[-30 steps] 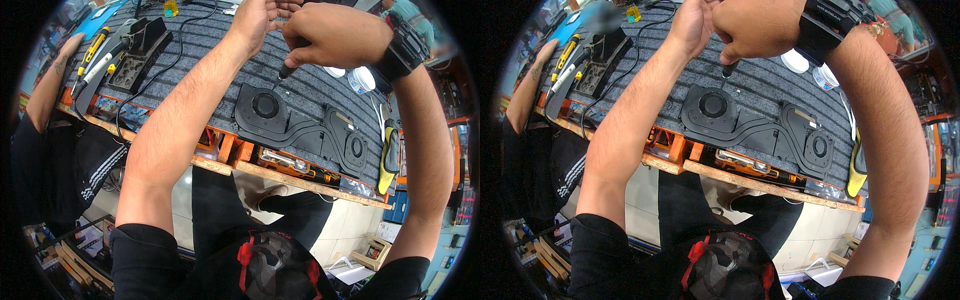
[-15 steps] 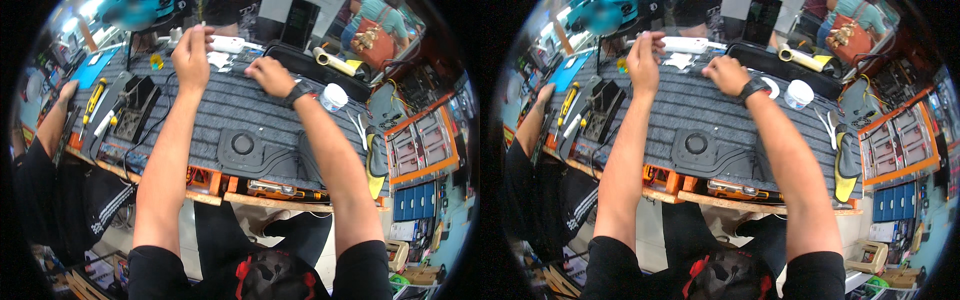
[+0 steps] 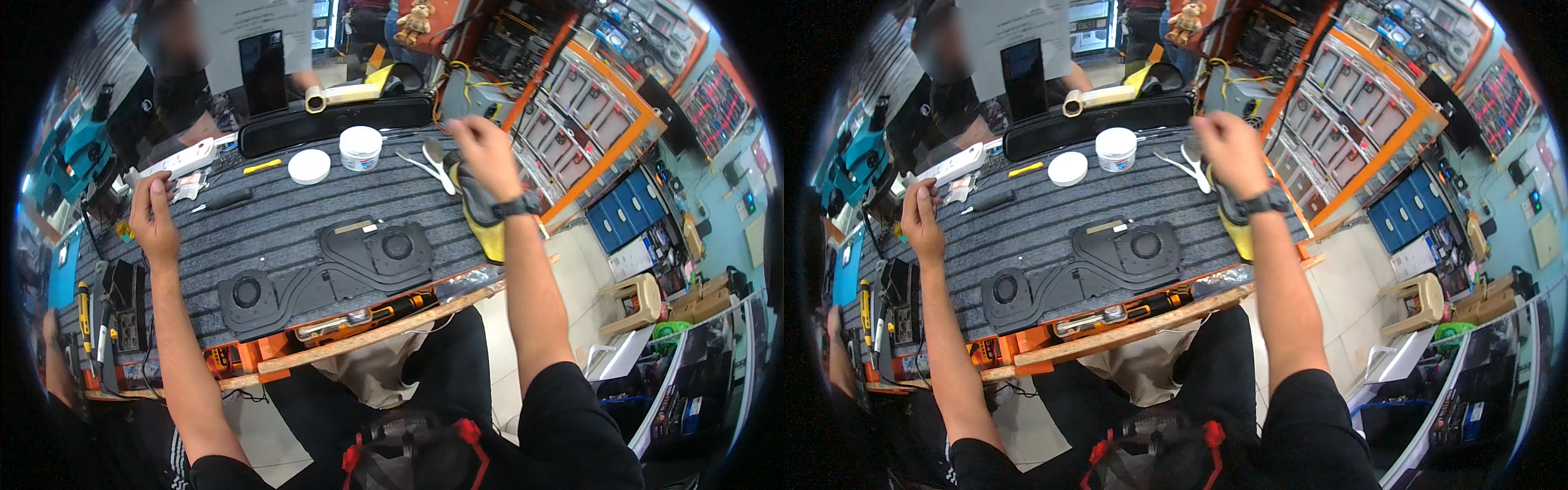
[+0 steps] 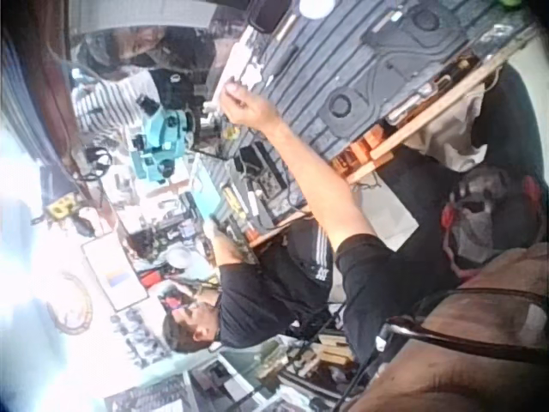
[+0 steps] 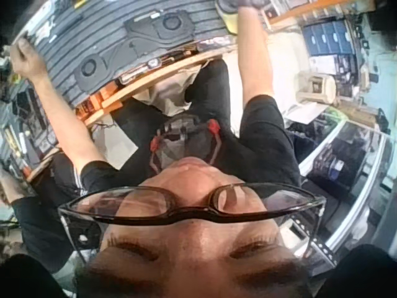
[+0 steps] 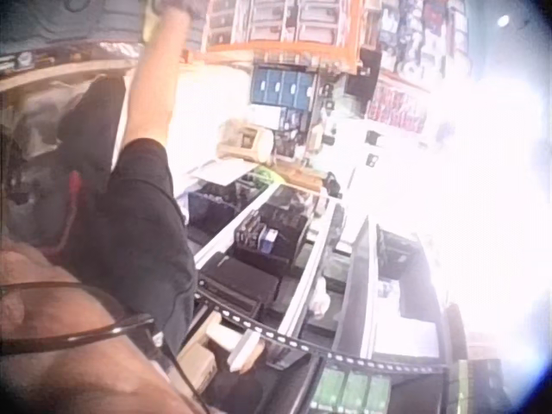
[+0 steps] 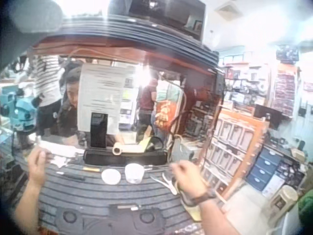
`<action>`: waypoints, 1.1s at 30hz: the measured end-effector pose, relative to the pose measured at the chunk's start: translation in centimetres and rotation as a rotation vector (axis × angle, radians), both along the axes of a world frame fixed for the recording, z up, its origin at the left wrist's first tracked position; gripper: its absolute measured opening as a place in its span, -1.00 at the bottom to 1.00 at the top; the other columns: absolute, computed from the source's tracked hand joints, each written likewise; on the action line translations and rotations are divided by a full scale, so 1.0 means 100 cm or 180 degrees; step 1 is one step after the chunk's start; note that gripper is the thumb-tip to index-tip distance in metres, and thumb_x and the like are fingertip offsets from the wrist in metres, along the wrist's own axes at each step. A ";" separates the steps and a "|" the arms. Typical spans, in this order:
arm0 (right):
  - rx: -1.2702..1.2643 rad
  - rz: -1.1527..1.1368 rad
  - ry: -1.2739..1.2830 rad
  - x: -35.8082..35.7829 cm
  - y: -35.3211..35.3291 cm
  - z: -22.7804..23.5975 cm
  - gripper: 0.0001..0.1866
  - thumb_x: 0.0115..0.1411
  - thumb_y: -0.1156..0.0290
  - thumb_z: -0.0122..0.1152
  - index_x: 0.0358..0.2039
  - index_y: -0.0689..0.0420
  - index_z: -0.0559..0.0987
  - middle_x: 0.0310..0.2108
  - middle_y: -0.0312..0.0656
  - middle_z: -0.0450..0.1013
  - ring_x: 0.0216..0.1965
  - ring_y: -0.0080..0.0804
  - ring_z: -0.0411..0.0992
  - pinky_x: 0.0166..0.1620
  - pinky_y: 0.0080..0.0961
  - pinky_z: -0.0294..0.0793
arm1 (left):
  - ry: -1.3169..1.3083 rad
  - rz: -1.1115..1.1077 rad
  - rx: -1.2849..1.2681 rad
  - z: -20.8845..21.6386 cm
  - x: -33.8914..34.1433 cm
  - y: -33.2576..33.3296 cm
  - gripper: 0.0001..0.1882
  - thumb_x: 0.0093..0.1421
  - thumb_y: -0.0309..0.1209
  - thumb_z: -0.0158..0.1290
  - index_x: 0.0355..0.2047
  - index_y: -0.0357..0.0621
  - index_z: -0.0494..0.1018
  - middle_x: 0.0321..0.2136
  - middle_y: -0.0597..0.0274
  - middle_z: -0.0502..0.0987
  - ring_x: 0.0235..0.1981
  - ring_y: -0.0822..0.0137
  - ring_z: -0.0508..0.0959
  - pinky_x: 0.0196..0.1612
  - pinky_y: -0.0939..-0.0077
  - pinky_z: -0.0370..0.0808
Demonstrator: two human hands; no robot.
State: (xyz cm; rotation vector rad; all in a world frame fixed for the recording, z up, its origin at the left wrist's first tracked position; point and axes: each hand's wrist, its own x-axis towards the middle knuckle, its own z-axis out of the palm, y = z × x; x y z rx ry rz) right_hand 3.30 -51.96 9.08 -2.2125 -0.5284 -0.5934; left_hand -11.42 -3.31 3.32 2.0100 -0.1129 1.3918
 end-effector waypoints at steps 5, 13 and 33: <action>-0.1321 0.0190 -0.0476 -0.029 -0.112 -0.052 -0.09 -0.02 -0.26 0.50 0.23 0.02 0.46 0.04 0.07 0.46 0.12 0.04 0.41 0.10 -0.06 0.42 | 0.0027 -0.0308 -0.0046 0.035 -0.012 -0.052 -0.70 0.49 -0.34 -0.08 -0.16 -0.31 0.57 -0.34 0.27 0.54 -0.35 0.51 0.46 -0.26 0.61 0.40; 0.0679 0.0380 -0.0151 -0.018 -0.129 -0.096 -0.77 0.32 0.20 0.28 -0.15 0.08 0.64 -0.07 -0.16 0.54 -0.01 -0.30 0.52 0.02 -0.32 0.50 | 0.0703 -0.1381 0.0565 0.078 -0.080 -0.263 -0.79 0.27 -0.38 0.06 -0.32 -0.31 0.57 -0.38 0.11 0.56 -0.33 0.31 0.54 -0.24 0.45 0.45; 0.2706 0.2900 0.2614 -0.205 -0.149 -0.040 -0.29 0.17 0.45 0.51 0.29 0.28 0.40 0.13 -0.08 0.54 0.13 -0.32 0.53 0.19 -0.35 0.53 | 0.2001 -0.3992 -0.3106 0.061 -0.079 -0.380 -0.73 0.45 -0.30 0.07 0.02 -0.21 0.51 -0.11 0.22 0.65 -0.11 0.41 0.66 0.01 0.45 0.61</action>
